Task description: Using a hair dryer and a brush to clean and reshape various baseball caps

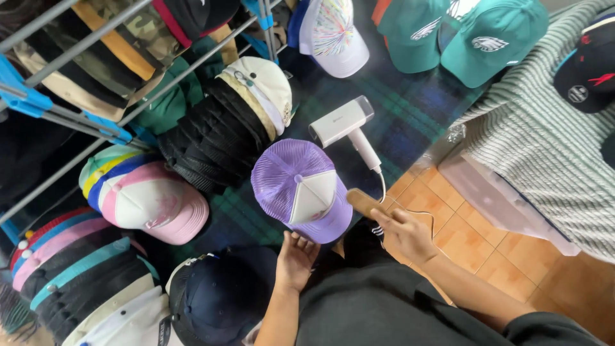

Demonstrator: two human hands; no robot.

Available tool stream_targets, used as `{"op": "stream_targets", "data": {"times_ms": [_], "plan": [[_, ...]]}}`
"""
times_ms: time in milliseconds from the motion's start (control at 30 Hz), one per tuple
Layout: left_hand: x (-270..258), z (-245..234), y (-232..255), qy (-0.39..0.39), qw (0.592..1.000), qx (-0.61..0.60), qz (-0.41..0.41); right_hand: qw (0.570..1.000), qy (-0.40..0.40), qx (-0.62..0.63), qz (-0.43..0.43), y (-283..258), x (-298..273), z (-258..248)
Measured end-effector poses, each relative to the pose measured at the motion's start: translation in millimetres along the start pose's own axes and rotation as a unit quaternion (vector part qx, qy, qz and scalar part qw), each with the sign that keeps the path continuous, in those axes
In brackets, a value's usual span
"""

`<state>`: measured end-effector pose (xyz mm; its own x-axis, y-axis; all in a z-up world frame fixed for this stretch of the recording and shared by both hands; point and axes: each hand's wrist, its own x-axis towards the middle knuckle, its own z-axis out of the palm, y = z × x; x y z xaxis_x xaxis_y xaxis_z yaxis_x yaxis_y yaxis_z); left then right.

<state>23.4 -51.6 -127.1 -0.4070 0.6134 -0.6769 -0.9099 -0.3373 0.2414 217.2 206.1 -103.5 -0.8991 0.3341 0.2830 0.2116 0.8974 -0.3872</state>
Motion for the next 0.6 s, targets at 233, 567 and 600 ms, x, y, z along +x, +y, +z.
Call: {"op": "stream_targets", "data": {"times_ms": [233, 567, 600], "plan": [[18, -7, -10, 0.022, 0.993, 0.108, 0.049, 0.973, 0.05, 0.103, -0.198, -90, 80, 13], [1, 2, 5, 0.03, 0.984, 0.172, 0.026, 0.89, -0.027, 0.342, 0.302, -121, 75, 0], [3, 6, 6, 0.002, 0.983, 0.184, 0.029, 0.8, -0.08, 0.35, 0.481, -138, 91, -10]]}}
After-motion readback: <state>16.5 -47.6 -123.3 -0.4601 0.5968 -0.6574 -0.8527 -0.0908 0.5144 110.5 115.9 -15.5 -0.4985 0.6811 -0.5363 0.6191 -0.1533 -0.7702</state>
